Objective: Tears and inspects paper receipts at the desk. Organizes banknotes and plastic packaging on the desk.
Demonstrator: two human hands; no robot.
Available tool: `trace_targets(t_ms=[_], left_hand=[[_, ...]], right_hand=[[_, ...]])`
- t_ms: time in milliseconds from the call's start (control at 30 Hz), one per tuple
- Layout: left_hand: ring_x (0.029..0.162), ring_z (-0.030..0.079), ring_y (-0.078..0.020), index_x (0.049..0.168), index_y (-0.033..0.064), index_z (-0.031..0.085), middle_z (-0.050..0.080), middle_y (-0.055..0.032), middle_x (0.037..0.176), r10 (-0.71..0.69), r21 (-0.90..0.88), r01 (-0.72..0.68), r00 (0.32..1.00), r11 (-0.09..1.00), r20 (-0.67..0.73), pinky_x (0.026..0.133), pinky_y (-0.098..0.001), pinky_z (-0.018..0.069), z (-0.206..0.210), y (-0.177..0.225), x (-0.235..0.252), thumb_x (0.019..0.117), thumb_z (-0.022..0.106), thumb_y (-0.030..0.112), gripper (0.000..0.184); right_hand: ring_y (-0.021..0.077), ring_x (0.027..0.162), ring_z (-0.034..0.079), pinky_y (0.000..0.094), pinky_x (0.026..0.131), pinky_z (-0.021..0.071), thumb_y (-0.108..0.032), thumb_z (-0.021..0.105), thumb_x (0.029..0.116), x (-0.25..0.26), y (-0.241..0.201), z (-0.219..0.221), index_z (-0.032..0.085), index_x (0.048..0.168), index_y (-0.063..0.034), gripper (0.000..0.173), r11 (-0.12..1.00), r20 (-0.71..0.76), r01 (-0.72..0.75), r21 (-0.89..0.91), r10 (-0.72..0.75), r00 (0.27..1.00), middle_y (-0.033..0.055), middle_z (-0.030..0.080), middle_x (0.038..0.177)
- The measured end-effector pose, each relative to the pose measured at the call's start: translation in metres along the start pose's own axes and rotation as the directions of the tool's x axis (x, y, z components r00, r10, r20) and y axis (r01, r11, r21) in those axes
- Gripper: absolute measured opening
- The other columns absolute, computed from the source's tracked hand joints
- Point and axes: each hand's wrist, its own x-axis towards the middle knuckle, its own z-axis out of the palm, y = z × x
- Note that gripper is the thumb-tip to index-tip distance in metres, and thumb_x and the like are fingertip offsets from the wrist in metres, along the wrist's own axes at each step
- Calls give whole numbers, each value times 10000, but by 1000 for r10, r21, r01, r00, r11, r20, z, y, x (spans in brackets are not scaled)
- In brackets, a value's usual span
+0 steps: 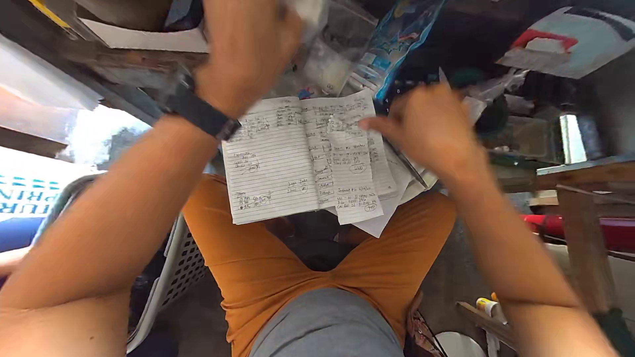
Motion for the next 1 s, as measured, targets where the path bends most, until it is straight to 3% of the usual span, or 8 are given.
trace_targets(t_ms=[67, 200, 333, 400, 467, 600, 867, 1000], left_hand=[[1092, 660, -389, 1166, -61, 626, 683, -239, 1148, 99, -89, -93, 992, 992, 72, 949, -558, 515, 38, -14, -14, 927, 627, 64, 270], [1154, 626, -466, 1213, -42, 626, 662, -251, 1225, 137, -173, -81, 928, 982, 346, 970, -649, 477, 85, -34, -57, 755, 716, -52, 466], [1461, 389, -392, 1541, 20, 410, 474, -200, 1530, 257, -349, -72, 816, 934, 518, 1169, -755, 64, 67, -37, -60, 824, 721, 443, 888], [1429, 435, -358, 1530, 50, 454, 495, -181, 1516, 236, -337, -76, 852, 939, 467, 1176, -679, 224, 57, -20, -52, 862, 664, 617, 901], [1167, 619, -394, 1313, 7, 651, 651, -226, 1245, 238, -224, -165, 905, 961, 354, 1002, -607, 455, 63, 1, -40, 941, 668, 471, 595], [1063, 617, -476, 991, -24, 727, 674, -272, 1027, 278, 36, -339, 824, 940, 494, 904, -657, 397, 99, 30, -23, 922, 734, 373, 403], [1139, 588, -501, 1225, -29, 675, 640, -303, 1165, 226, -57, -234, 802, 970, 553, 952, -712, 364, 105, 42, -26, 811, 801, 540, 715], [1122, 638, -168, 1523, 54, 426, 641, -106, 1302, 212, -501, 107, 816, 859, 538, 960, -347, 534, 55, 42, -18, 782, 850, 358, 906]], right_hand=[[504, 916, 661, 673, 724, 492, -589, 650, 940, -7, 9, 41, 686, 966, 78, 668, 995, 73, -100, 8, 100, 992, 303, 668, 933], [370, 937, 650, 583, 792, 507, -343, 799, 892, -9, 22, 85, 696, 1073, 35, 431, 918, 50, -150, 367, 141, 989, 211, 672, 1029], [271, 926, 648, 484, 815, 522, -156, 835, 843, -16, 33, 92, 688, 1091, 11, 332, 804, -14, -129, 581, 168, 986, 161, 689, 1028], [327, 996, 642, 534, 851, 521, -196, 874, 800, -23, 38, 90, 651, 1159, 20, 475, 822, -64, -134, 554, 202, 977, 202, 665, 1092], [375, 1037, 629, 581, 874, 512, -283, 896, 782, -33, 41, 88, 618, 1243, 16, 616, 845, -77, -193, 499, 265, 961, 236, 632, 1157], [328, 850, 653, 550, 770, 524, -303, 855, 843, -52, 44, 86, 632, 1256, 15, 567, 839, -57, -274, 469, 339, 939, 179, 690, 967], [135, 771, 645, 327, 738, 555, -93, 800, 869, -48, 53, 84, 698, 1160, 18, 328, 709, -86, -111, 696, 236, 968, 99, 699, 924], [2, 692, 664, 194, 664, 601, -5, 721, 880, -57, 53, 58, 715, 1080, -31, 202, 318, -241, 209, 925, 63, 969, -58, 715, 856]])
